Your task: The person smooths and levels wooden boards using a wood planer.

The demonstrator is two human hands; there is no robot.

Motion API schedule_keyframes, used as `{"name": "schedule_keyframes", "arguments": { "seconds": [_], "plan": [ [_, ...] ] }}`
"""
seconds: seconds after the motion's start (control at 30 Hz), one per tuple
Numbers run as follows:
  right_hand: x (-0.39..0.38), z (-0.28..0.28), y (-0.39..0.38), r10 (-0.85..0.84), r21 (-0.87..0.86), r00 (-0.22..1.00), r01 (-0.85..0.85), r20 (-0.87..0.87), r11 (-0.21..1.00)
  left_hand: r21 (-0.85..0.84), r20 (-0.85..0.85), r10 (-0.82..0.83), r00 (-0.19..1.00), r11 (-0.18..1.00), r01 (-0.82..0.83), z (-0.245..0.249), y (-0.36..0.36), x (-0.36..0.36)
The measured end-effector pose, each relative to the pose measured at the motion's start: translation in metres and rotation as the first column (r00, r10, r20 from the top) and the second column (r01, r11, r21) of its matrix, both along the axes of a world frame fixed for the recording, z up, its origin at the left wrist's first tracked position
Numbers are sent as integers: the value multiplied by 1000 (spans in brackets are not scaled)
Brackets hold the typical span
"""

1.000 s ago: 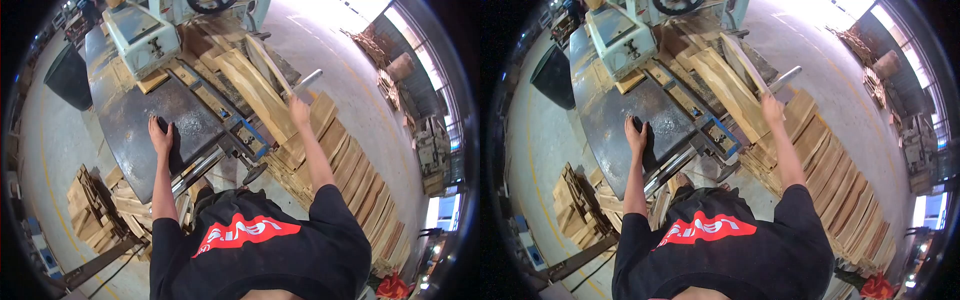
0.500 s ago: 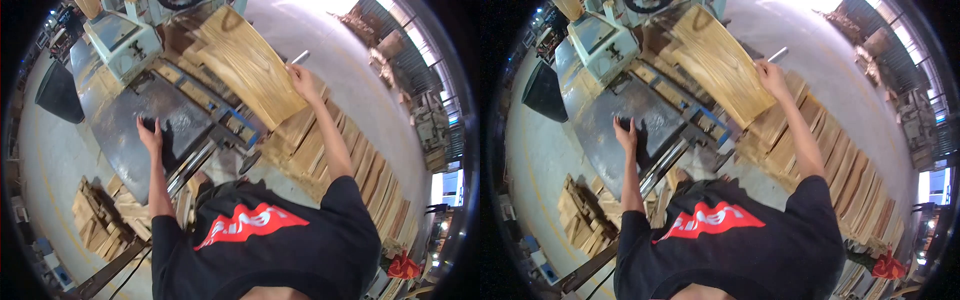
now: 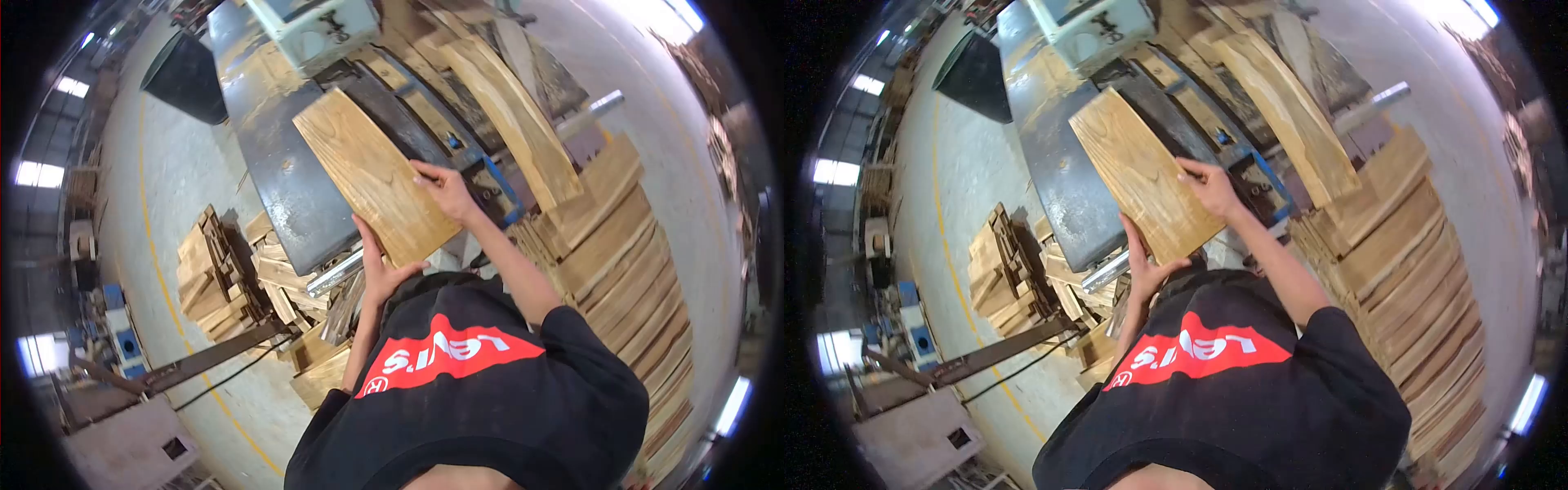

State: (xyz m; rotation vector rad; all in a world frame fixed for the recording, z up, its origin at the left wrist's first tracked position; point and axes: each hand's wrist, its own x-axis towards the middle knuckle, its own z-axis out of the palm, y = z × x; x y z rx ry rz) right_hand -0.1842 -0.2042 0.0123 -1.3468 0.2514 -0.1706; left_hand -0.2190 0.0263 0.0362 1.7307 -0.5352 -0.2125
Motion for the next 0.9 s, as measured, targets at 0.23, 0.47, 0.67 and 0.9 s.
{"name": "schedule_keyframes", "arguments": {
  "seconds": [0.23, 0.47, 0.67, 0.9],
  "plan": [
    [21, -28, 27, 1, 37, 996, 2, -92, 999, 393, 266, 77, 961, 901, -182, -3, 21, 16],
    [6, 17, 16, -178, -728, 960, 281, 218, 625, 504, 470, 11, 883, 818, -278, -27, -1, 33],
    [5, -15, 4, 78, -832, 955, 208, 287, 514, 485, 500, -37, 865, 840, -244, -33, -33, 67],
    [35, -21, -9, 82, -878, 965, 189, 249, 439, 490, 518, -49, 854, 835, -250, -30, -54, 95]
  ]
}}
